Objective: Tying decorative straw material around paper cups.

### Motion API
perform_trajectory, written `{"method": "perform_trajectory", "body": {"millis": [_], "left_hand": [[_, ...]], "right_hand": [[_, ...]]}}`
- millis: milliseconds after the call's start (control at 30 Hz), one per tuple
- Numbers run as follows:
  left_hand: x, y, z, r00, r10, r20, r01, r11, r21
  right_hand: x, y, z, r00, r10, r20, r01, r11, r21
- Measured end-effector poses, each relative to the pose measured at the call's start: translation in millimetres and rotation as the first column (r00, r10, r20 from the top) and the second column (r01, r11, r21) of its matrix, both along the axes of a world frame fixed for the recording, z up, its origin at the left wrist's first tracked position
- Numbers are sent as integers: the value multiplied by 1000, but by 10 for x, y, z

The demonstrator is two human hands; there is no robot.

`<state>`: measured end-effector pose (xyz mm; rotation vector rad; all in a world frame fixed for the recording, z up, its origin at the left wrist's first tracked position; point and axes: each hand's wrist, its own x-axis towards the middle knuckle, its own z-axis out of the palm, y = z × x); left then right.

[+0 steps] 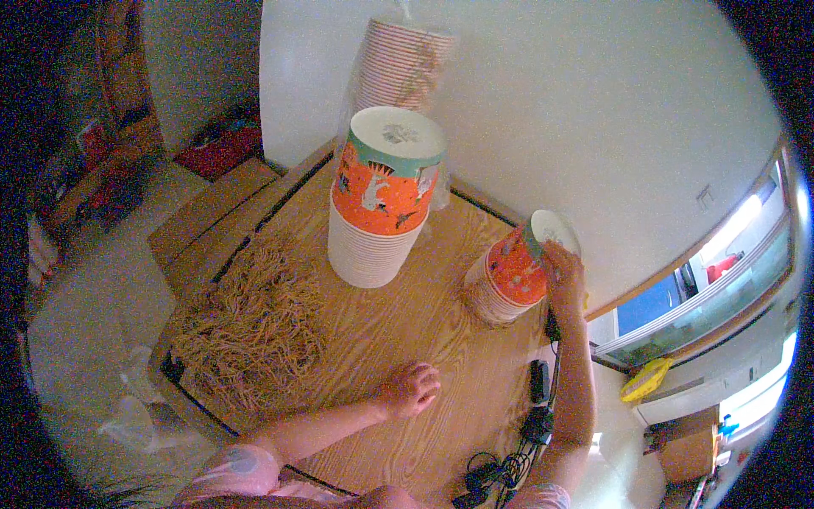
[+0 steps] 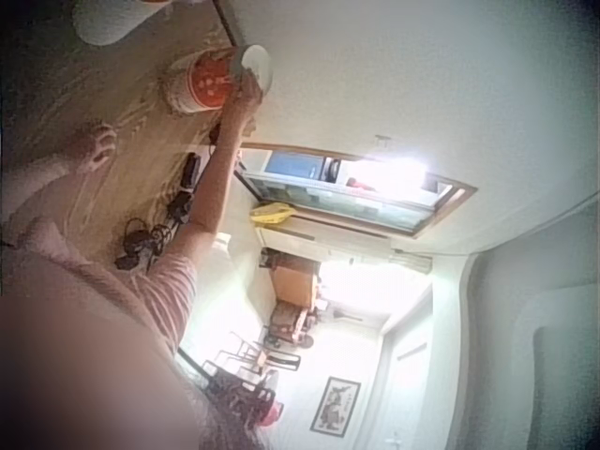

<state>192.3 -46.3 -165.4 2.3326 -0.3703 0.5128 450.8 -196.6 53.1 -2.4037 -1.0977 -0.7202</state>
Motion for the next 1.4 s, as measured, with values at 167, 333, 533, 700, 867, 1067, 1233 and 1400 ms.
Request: {"method": "perform_trajectory", "body": {"millis": [167,333,533,700,867,1067,1233,1400], "left_hand": [[-15,33,52,1000,-17,-26,16,1000,-19],[12,-8,-3,1000,-11,21,12,1000,-25],[-19,18,50,999,-8,51,9,1000,-15],[-41,18,28,998,5,55,-5,1000,-5],[-24,-44,-50,998,21,55,-20,1000,-15],[-95,-28,-132,997,26,76,-28,999,24],[-244,15,-60,998,27,53,-28,999,35],[-299,39,-32,995,60,81,-58,998,-23]], "right_hand": [[-2,37,-46,993,-8,120,15,998,-58],[28,-4,-70,987,8,163,-3,1000,-31],[61,-47,-148,992,-12,124,17,999,-40],[41,7,-171,993,-71,97,73,997,-19],[49,-35,-179,955,39,295,-44,999,11],[-77,69,-135,968,-18,249,28,999,-33],[-360,287,-99,928,-89,361,160,972,-171],[-397,652,-362,883,114,456,184,808,-559]]}}
